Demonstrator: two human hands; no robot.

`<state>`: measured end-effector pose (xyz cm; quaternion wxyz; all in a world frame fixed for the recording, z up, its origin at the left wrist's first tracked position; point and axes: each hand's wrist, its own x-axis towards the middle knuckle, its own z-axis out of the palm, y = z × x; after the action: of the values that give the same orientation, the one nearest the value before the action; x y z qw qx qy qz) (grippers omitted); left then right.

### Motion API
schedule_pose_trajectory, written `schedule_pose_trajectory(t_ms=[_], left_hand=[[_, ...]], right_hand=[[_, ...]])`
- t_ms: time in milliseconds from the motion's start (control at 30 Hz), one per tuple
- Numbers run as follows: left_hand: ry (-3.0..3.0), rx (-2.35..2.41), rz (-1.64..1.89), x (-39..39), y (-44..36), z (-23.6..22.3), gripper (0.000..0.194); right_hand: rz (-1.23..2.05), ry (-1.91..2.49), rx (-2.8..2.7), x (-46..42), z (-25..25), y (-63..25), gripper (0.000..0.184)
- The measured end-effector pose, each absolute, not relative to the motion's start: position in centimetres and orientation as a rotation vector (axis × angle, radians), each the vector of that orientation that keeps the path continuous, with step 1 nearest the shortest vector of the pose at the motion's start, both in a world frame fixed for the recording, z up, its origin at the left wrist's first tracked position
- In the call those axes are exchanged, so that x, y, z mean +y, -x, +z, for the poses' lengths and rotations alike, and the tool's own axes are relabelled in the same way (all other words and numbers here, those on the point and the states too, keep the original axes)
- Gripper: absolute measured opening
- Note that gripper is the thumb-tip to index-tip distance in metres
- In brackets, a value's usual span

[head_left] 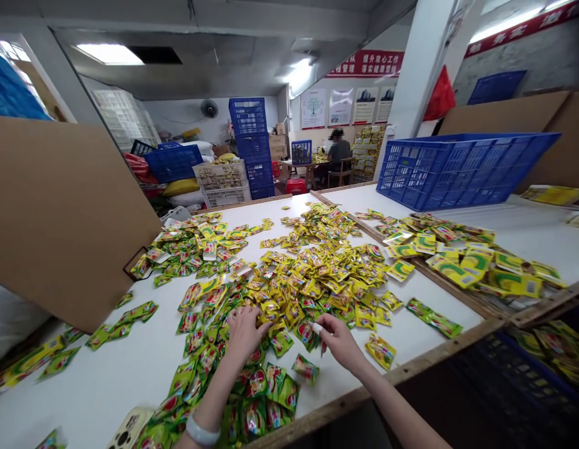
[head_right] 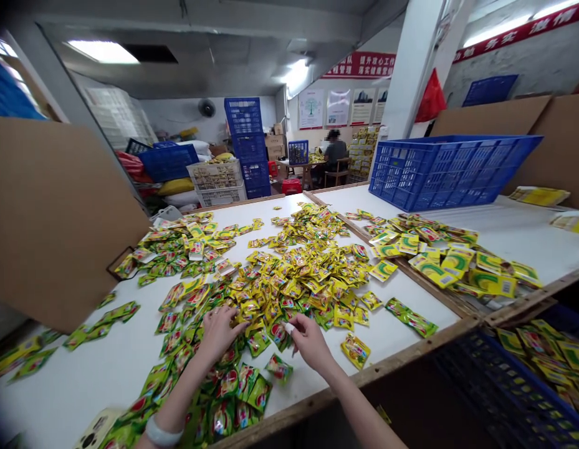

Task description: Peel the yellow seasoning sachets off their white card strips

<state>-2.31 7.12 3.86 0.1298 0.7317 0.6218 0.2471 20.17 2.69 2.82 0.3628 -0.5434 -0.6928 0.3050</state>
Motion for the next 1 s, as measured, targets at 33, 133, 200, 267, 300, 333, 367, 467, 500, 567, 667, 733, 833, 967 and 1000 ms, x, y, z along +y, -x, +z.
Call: schedule_pose_trajectory(t_ms=[33, 133, 200, 267, 300, 333, 367, 467, 500, 567, 667, 733, 833, 967, 1000], left_hand=[[-2.107, 1.751, 0.74, 6.6, 2.3, 4.4, 0.022], [-2.016, 1.534, 0.765, 4.6, 1.7, 6.2, 0.023], [-1.929, 1.406, 0.757, 3.4, 1.2, 7.0, 0.028], [-1.831, 1.33, 0.762, 2.6, 1.0, 7.5, 0.032], [-1.78, 1.309, 0.768, 2.3, 1.0, 7.5, 0.035], [-1.731, 1.291, 0.771, 2.1, 1.0, 7.5, 0.04], [-1.688, 1.27, 0.767, 2.0, 1.0, 7.5, 0.045], [-1.626, 1.203, 0.743, 1.6, 1.2, 7.1, 0.04], [-1.628, 1.186, 0.738, 1.3, 1.1, 7.0, 0.034], [-1.653, 1.17, 0.738, 0.6, 0.9, 6.8, 0.023], [-1.718, 1.157, 0.72, 0.0, 0.3, 6.5, 0.014], [-1.765, 1.141, 0.657, 0.6, 0.5, 6.5, 0.015], [-1.815, 1.205, 0.597, 4.4, 2.7, 7.0, 0.023], [-1.84, 1.609, 0.73, 12.3, 8.7, 8.3, 0.036], [-1.83, 1.71, 0.738, 14.1, 10.2, 8.5, 0.039]], right_hand=[[0.811, 1.35, -1.747, 2.7, 3.3, -19.9, 0.025], [0.88, 1.192, -1.695, 2.7, 4.9, -18.2, 0.02], [0.935, 1.121, -1.687, 2.6, 5.6, -16.9, 0.018], [0.97, 1.091, -1.686, 2.4, 5.8, -16.1, 0.017], [0.975, 1.087, -1.688, 2.3, 5.9, -15.8, 0.016], [0.972, 1.089, -1.691, 2.1, 5.9, -15.7, 0.015], [0.965, 1.092, -1.694, 1.9, 5.9, -15.7, 0.013], [0.943, 1.092, -1.704, 1.3, 6.2, -16.1, 0.008], [0.956, 1.089, -1.702, 1.0, 6.4, -16.3, 0.005], [1.08, 1.078, -1.699, 0.6, 6.7, -16.7, 0.021], [1.38, 1.033, -1.721, 0.3, 6.5, -17.4, 0.03], [1.474, 1.03, -1.732, 0.2, 5.9, -17.9, 0.013], [1.409, 1.154, -1.718, 0.1, 4.6, -19.1, 0.02], [1.124, 1.389, -1.839, -0.3, 2.8, -21.5, 0.015], [0.974, 1.434, -1.936, -0.4, 2.2, -22.1, 0.014]])
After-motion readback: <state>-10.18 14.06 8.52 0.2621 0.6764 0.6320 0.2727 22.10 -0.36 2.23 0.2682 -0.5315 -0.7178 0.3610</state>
